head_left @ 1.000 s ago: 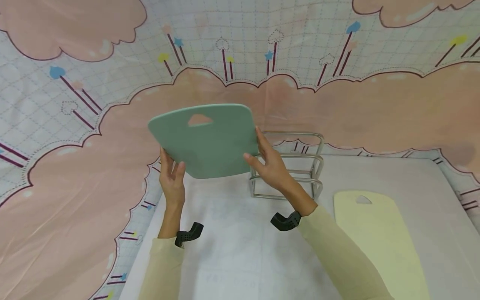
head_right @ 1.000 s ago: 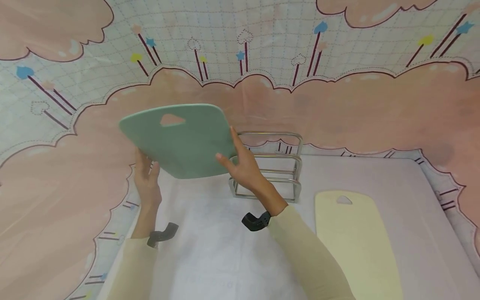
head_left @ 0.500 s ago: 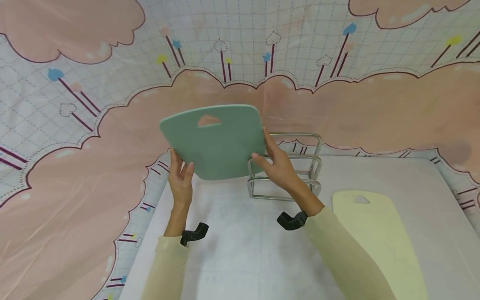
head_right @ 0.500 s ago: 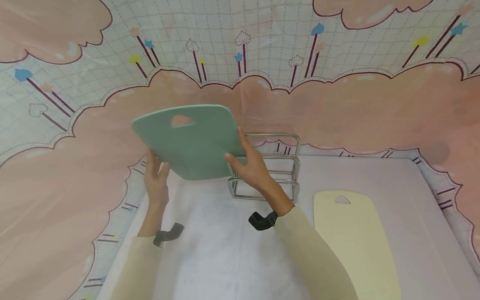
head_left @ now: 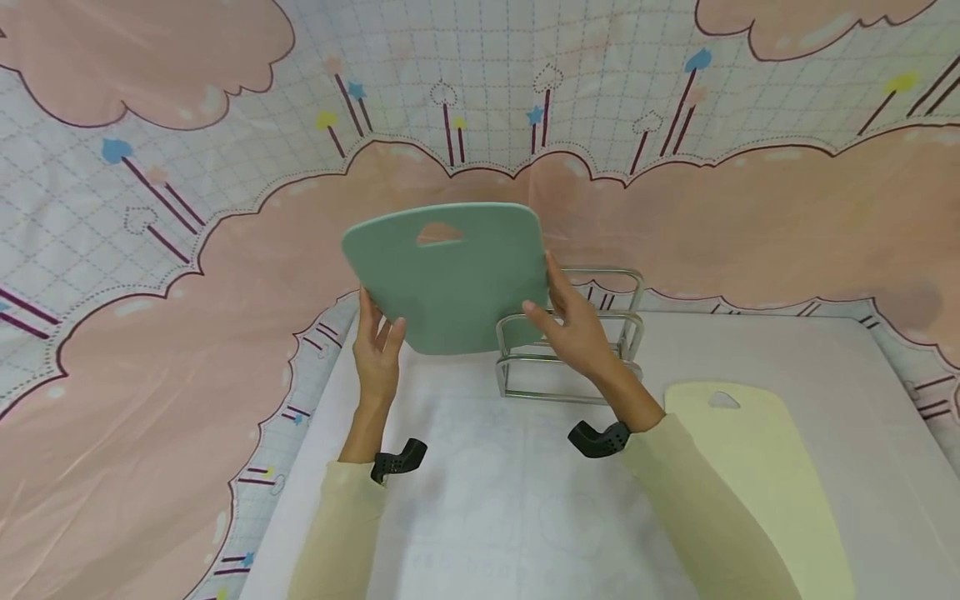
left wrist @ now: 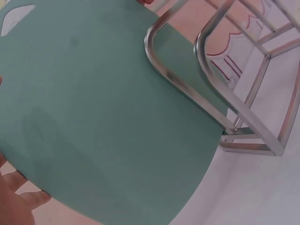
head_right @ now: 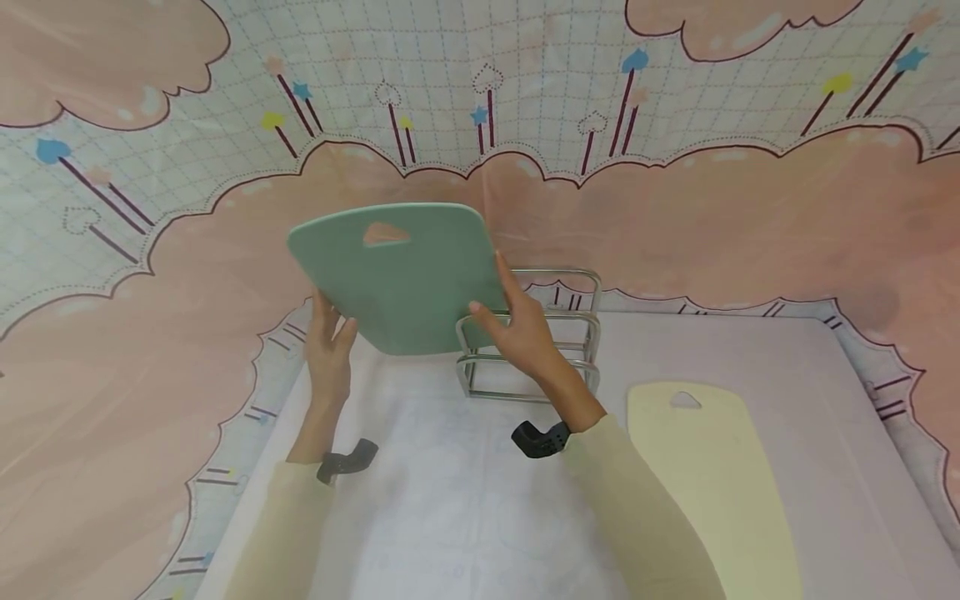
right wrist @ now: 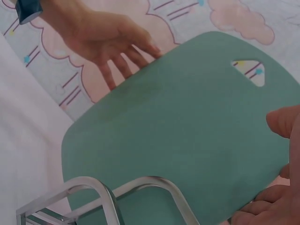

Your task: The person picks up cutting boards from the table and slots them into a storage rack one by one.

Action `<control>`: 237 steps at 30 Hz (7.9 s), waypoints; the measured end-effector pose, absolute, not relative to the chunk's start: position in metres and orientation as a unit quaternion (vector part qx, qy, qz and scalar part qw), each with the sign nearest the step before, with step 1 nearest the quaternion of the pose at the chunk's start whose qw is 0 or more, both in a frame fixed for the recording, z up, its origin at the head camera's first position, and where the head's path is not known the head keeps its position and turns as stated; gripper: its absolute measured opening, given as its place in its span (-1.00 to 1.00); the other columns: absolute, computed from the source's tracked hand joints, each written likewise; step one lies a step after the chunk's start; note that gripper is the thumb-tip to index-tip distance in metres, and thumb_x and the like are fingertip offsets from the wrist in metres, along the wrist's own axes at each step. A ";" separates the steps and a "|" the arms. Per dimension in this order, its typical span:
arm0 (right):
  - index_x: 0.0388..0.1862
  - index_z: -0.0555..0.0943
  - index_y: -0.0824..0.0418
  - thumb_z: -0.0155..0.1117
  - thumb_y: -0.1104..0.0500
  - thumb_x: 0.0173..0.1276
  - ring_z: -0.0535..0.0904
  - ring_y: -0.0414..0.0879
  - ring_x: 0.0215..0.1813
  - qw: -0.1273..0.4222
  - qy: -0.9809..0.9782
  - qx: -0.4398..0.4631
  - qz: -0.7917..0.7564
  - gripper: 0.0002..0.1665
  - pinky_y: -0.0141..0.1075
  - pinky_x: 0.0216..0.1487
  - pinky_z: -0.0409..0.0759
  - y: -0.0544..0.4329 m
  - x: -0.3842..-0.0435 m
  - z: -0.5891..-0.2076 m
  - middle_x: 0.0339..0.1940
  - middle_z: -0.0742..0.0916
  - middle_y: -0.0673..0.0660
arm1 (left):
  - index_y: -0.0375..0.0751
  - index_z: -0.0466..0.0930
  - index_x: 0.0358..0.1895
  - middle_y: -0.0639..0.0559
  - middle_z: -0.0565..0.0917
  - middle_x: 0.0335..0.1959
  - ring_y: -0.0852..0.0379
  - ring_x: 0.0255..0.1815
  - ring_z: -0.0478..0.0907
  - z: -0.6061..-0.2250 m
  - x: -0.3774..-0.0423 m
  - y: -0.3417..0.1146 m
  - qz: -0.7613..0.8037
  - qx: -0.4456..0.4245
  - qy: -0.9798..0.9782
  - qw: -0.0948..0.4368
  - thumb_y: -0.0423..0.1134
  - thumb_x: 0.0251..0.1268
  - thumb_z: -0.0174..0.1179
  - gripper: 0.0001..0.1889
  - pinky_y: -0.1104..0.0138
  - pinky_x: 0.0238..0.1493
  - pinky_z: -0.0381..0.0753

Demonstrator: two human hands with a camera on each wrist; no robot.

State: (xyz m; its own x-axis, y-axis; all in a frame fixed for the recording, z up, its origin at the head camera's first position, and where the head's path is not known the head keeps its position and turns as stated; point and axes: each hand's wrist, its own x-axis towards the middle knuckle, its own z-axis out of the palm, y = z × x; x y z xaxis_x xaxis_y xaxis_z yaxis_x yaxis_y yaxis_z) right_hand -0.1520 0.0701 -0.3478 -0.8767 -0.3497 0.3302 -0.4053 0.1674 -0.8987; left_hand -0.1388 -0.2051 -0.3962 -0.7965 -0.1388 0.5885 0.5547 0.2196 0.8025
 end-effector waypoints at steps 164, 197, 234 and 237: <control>0.54 -0.30 0.05 0.03 0.09 0.51 0.11 0.18 0.45 0.037 -0.806 0.086 0.584 -0.11 0.09 0.32 0.20 0.194 -0.183 -0.394 0.56 -0.09 0.06 | -0.27 -0.21 0.52 -0.10 -0.05 0.53 -0.05 0.47 0.05 -0.399 -0.199 -0.100 -0.541 -0.143 -0.824 0.091 -0.40 0.30 0.10 -0.17 0.03 0.30 0.23; 0.55 -0.33 0.10 0.03 0.18 0.51 0.03 0.24 0.47 0.042 -0.789 0.115 0.602 -0.09 0.08 0.39 0.07 0.192 -0.189 -0.390 0.55 -0.08 0.22 | -0.28 -0.23 0.52 -0.07 -0.10 0.54 -0.09 0.46 0.06 -0.407 -0.205 -0.101 -0.562 -0.125 -0.814 0.080 -0.39 0.34 0.10 -0.18 0.16 0.34 0.19; 0.57 -0.24 -0.10 -0.04 0.00 0.53 0.15 0.25 0.42 0.040 -0.818 0.037 0.573 -0.17 0.19 0.27 0.20 0.230 -0.128 -0.410 0.50 0.16 0.25 | -0.63 0.02 0.37 -0.45 0.23 0.30 -0.36 0.27 0.23 -0.378 -0.116 -0.074 -0.605 -0.173 -0.746 0.220 -0.66 0.25 0.01 -0.38 -0.18 0.24 0.20; 0.57 -0.24 -0.06 -0.04 0.02 0.53 0.15 0.28 0.41 0.035 -0.825 0.031 0.563 -0.18 0.23 0.26 0.19 0.239 -0.114 -0.419 0.50 0.16 0.27 | -0.68 0.02 0.35 -0.49 0.26 0.25 -0.41 0.23 0.25 -0.385 -0.108 -0.069 -0.613 -0.184 -0.731 0.235 -0.68 0.24 -0.01 -0.40 -0.23 0.20 0.22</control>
State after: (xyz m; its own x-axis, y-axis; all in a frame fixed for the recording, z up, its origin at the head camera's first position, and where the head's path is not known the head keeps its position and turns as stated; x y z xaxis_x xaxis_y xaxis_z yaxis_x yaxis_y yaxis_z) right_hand -0.1142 0.2392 -0.4194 -0.9957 -0.0112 0.0923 -0.0900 0.3639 -0.9271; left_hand -0.1084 -0.0692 -0.3848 -0.8221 -0.0193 0.5690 0.5570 0.1800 0.8108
